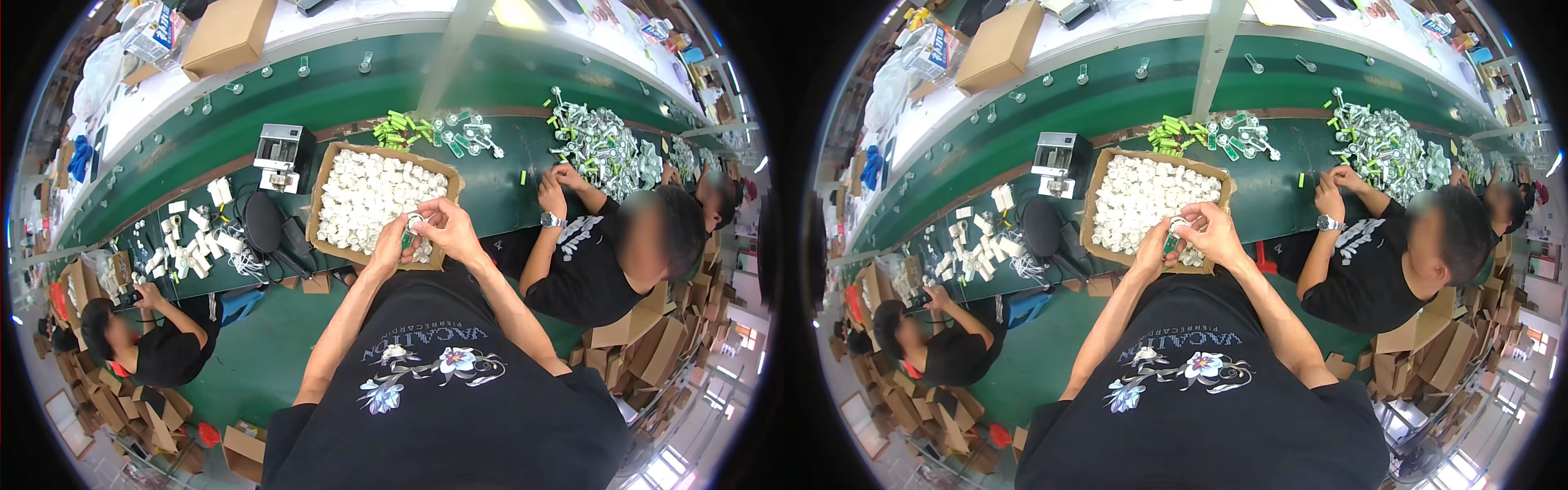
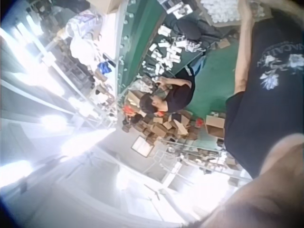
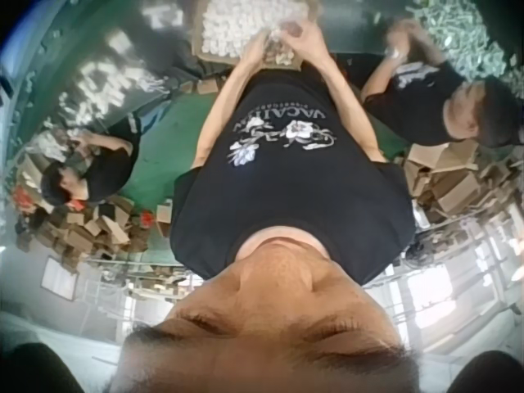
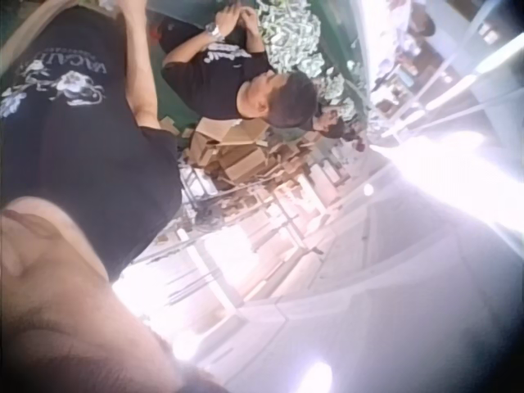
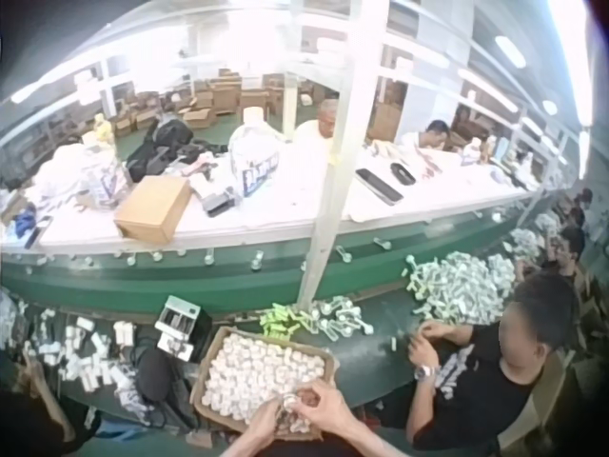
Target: Sorting and assembling small electronic components at a factory production line.
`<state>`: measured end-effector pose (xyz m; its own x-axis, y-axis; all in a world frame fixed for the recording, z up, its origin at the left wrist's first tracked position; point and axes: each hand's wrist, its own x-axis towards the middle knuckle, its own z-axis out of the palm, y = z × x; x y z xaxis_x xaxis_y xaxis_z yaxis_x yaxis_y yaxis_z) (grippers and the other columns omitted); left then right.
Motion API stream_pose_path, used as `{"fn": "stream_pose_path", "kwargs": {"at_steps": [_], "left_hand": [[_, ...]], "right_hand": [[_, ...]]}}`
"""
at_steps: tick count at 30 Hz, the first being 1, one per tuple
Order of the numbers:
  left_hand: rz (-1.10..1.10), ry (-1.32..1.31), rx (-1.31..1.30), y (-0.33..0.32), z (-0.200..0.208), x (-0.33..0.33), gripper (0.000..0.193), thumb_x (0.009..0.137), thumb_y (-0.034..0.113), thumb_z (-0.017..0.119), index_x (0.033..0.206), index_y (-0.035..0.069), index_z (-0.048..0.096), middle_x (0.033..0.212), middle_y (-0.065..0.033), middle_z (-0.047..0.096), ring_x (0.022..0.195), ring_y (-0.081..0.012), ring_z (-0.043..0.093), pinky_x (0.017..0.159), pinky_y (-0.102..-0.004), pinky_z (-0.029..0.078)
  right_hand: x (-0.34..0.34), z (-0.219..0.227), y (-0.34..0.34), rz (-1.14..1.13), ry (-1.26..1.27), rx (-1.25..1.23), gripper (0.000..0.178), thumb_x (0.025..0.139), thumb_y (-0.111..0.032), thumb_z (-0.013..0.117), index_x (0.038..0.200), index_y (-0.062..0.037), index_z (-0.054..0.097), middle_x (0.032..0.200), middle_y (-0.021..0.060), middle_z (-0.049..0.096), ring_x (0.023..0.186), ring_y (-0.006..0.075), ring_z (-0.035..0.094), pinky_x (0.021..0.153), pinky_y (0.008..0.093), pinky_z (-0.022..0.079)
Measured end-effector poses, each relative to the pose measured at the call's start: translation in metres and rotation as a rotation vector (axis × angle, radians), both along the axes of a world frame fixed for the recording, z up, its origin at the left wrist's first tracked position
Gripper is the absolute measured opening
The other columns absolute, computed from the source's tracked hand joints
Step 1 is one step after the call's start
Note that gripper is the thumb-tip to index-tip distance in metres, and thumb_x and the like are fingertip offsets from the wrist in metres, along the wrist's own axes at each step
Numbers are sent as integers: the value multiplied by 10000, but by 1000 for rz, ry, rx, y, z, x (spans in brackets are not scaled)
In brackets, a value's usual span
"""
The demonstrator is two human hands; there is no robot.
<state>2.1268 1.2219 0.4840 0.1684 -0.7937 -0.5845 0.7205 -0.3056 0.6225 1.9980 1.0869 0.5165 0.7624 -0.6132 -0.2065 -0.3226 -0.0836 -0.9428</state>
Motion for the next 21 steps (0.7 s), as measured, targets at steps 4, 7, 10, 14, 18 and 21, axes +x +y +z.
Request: {"fn": "stream_pose_path", "kwargs": {"at_steps": [4, 7, 10, 14, 18, 21], "left_hand": [[-15, 17, -37, -2, -4, 4, 556, 1174, 540, 331, 1269, 76, 622, 771, -22, 524, 549, -76, 392, 460, -231, 317], [6, 11, -62, -4, -9, 3, 670, 1161, 603, 319, 1371, 59, 649, 769, -20, 538, 524, -70, 375, 440, -222, 293], [19, 13, -23, -5, -10, 3, 708, 1155, 628, 307, 1427, 60, 631, 775, -16, 537, 520, -68, 369, 435, -222, 289], [-25, -18, -47, -6, -7, 4, 751, 1149, 652, 280, 1476, 59, 605, 740, -2, 511, 512, -64, 354, 436, -228, 284], [-48, -154, 0, -3, -4, -1, 762, 1129, 679, 342, 1447, 47, 627, 718, 18, 515, 508, -52, 368, 441, -234, 279], [-122, -405, -69, -4, -8, -2, 740, 1075, 686, 521, 1365, 23, 679, 744, -11, 620, 557, -95, 526, 493, -278, 412]], "right_hand": [[2, -5, -4, 2, -24, 153, 412, 929, -206, 857, 1221, 46, 711, 1064, 107, 774, 813, 129, 721, 725, 324, 575], [-1, 2, -8, 32, 41, 239, 380, 984, -170, 801, 1292, 28, 699, 994, 62, 769, 822, 106, 723, 690, 263, 551], [-2, 0, -7, 48, 30, 295, 399, 992, -208, 802, 1303, 20, 700, 976, 60, 775, 801, 102, 721, 668, 267, 544], [1, 10, -8, 62, 62, 348, 448, 985, -261, 809, 1305, 33, 703, 891, 74, 793, 768, 107, 712, 671, 255, 528], [2, 12, -9, 101, 64, 378, 382, 981, -216, 813, 1247, 42, 721, 893, 87, 802, 773, 122, 741, 720, 269, 555], [-2, -5, -7, 75, 53, 346, 324, 974, -169, 807, 1210, 40, 730, 907, 88, 801, 800, 117, 742, 763, 284, 573]]}}
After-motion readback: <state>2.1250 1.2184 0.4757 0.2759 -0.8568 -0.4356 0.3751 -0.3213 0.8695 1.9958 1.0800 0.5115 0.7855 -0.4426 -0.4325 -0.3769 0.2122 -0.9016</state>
